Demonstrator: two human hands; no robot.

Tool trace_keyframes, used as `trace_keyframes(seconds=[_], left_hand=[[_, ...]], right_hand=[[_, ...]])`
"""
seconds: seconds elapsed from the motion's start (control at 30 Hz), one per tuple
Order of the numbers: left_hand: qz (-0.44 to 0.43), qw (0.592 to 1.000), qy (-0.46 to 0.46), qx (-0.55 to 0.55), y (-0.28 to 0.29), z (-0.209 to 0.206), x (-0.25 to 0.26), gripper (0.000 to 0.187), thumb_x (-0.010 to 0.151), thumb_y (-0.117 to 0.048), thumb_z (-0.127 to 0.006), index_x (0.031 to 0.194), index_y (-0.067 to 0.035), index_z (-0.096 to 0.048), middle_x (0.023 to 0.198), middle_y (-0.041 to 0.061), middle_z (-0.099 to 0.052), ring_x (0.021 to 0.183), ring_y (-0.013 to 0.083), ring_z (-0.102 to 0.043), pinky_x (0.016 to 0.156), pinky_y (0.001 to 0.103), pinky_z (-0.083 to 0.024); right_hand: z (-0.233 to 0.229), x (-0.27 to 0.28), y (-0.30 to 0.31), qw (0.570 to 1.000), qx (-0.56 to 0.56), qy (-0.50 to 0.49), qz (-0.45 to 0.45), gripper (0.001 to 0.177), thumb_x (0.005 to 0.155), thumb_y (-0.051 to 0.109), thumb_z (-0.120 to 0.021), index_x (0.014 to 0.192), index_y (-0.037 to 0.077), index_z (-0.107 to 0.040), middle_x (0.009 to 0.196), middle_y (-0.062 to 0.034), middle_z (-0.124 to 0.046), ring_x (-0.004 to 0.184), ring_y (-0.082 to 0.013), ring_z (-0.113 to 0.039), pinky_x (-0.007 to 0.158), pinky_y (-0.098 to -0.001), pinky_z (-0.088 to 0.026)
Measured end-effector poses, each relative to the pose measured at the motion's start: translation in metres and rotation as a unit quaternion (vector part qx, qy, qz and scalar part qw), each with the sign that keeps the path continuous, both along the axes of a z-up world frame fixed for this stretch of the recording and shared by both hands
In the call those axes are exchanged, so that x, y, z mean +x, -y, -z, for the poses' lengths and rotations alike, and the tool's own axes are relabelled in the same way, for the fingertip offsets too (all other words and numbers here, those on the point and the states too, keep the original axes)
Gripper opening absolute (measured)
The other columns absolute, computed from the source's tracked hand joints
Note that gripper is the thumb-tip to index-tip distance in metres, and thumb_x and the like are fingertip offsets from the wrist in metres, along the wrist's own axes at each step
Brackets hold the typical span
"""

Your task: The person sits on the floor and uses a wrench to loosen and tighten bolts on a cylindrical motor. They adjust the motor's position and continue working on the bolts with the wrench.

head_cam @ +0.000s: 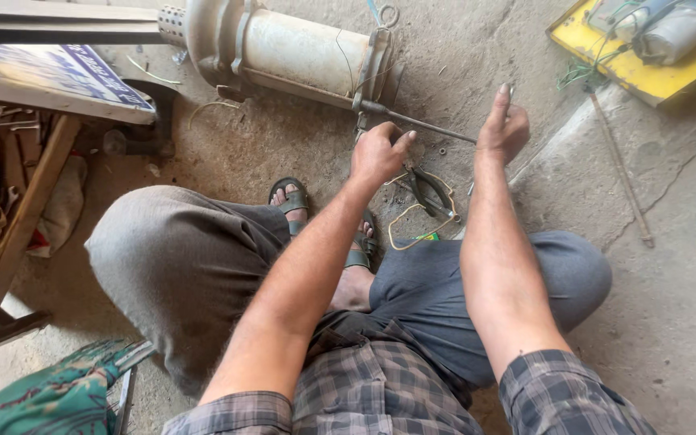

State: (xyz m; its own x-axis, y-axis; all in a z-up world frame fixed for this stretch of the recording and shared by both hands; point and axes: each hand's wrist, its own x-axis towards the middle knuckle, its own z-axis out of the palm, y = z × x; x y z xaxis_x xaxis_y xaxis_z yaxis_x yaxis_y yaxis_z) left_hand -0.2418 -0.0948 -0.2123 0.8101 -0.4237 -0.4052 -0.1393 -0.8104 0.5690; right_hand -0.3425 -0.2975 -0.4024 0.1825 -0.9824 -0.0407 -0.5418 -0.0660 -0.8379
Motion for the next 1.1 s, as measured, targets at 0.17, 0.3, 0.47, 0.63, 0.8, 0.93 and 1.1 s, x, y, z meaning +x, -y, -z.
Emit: trace_keyframes(seconds=[0.17,0.3,0.47,0.63,0.8,0.93,1.1], left_hand=[[0.105,0.992,0.053,-0.049,0.038,-0.028,0.003,0.043,0.091,-0.048,-0.071,0.098,-0.006,-0.076,0.097,0.018,-0.075,0.093,0.0367,-0.072,0.081,0.046,-0.056],[0.125,0.988,-0.002,-0.087,0.084,-0.024,0.016,0.048,0.092,-0.054,-0.065,0.104,-0.008,-0.076,0.104,0.012,-0.078,0.095,0.0255,-0.076,0.086,0.041,-0.060],[0.111,0.984,-0.105,-0.095,0.147,0.019,0.024,0.066,0.088,-0.059,-0.065,0.123,-0.003,-0.069,0.124,0.016,-0.073,0.113,0.0252,-0.072,0.098,0.043,-0.059],[0.056,0.957,-0.277,-0.062,0.183,0.074,0.010,0.100,0.082,-0.063,-0.068,0.150,0.004,-0.038,0.145,0.029,-0.052,0.128,0.0384,-0.060,0.104,0.052,-0.052],[-0.062,0.862,-0.476,-0.161,0.212,0.111,-0.014,0.084,0.078,-0.054,-0.073,0.137,0.004,-0.056,0.130,0.034,-0.064,0.112,0.0435,-0.071,0.092,0.054,-0.058],[-0.089,0.885,-0.418,-0.184,0.225,0.123,-0.030,0.071,0.080,-0.054,-0.073,0.122,0.004,-0.071,0.116,0.033,-0.075,0.100,0.0404,-0.076,0.081,0.051,-0.063],[-0.138,0.889,-0.410,-0.152,0.225,0.134,-0.045,0.068,0.082,-0.060,-0.067,0.103,0.004,-0.078,0.102,0.027,-0.077,0.088,0.0381,-0.077,0.073,0.052,-0.063]], right_hand=[[0.006,0.010,0.006,0.999,0.027,-0.005,0.020,0.077,0.093,0.074,-0.053,0.072,0.001,-0.065,0.070,-0.0171,-0.067,0.064,-0.0296,-0.063,0.058,-0.0467,-0.044],[0.005,0.004,-0.004,0.997,0.038,0.066,-0.003,0.055,0.086,0.049,-0.059,0.076,-0.004,-0.070,0.071,-0.0245,-0.071,0.065,-0.0348,-0.068,0.064,-0.0503,-0.049],[-0.028,-0.010,-0.005,0.970,0.157,0.185,-0.027,0.036,0.097,0.028,-0.061,0.099,-0.008,-0.068,0.081,-0.0148,-0.061,0.069,-0.0257,-0.054,0.067,-0.0439,-0.043],[-0.109,-0.025,-0.013,0.944,0.265,0.155,-0.118,0.055,0.096,0.019,-0.066,0.147,0.003,-0.055,0.116,-0.0114,-0.064,0.084,-0.0172,-0.061,0.065,-0.0350,-0.048],[-0.138,-0.028,-0.044,0.930,0.310,0.155,-0.121,0.086,0.087,0.019,-0.066,0.161,0.006,-0.024,0.145,-0.0076,-0.048,0.103,-0.0178,-0.066,0.062,-0.0355,-0.053],[-0.111,-0.037,-0.061,0.976,0.095,0.137,-0.141,0.073,0.105,0.024,-0.080,0.159,-0.002,-0.039,0.149,-0.0208,-0.058,0.127,-0.0273,-0.063,0.102,-0.0395,-0.054],[-0.086,-0.058,-0.071,0.996,0.066,-0.008,-0.057,0.066,0.099,0.029,-0.084,0.141,-0.003,-0.045,0.130,-0.0180,-0.063,0.113,-0.0259,-0.066,0.092,-0.0388,-0.055]])
